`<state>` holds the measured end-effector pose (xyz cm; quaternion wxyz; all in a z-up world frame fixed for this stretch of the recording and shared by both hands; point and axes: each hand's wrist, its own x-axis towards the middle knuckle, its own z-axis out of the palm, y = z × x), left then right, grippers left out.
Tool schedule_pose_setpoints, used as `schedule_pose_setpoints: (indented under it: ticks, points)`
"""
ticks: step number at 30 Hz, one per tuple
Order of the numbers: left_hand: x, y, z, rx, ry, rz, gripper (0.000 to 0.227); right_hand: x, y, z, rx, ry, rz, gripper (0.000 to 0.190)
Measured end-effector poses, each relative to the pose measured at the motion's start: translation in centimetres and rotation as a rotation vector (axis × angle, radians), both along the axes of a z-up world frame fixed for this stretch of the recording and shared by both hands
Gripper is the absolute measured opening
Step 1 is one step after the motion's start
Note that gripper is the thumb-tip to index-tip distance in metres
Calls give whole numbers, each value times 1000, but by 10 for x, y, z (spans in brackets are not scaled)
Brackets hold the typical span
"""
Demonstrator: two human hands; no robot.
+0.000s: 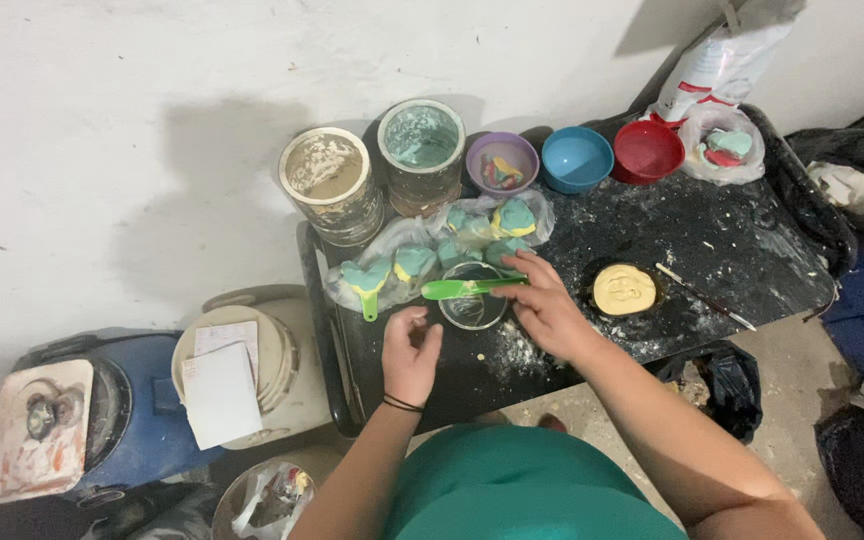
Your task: The person mixes a yellowish paste in a small container using a green spatula, then adds a small amount of liquid from a blue bowl and continues mixing. The person then places a small colorful clay piece onto the paste and presses it down.
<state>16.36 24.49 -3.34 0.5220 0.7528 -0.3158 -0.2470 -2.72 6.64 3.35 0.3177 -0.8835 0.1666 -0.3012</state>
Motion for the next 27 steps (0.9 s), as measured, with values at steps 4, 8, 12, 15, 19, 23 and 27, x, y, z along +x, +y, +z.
schedule_pose_setpoints:
  ticks: [4,8,12,15,19,23,27]
  points:
    - [2,-6,-2,-85,-726,-234,32,-16,0,-3,-281,216,42,50]
    - [7,-18,-3,-81,-1181,-308,30,-17,-8,-26,-590,210,53,37]
    - [12,-22,4,-157,-1347,-328,20,-12,-16,-40,-740,84,11,17]
    - [14,-21,-12,-181,-1288,-339,12,-4,-17,-25,-746,-46,35,11]
    - [8,-16,-8,-173,-1261,-341,6,-3,-33,-13,-793,-47,88,17]
    - [-1,-5,-4,-122,-1108,-214,17,8,-84,-12,-516,113,54,20]
    - [-21,13,13,-70,-850,-91,11,40,-144,12,-281,259,-194,33]
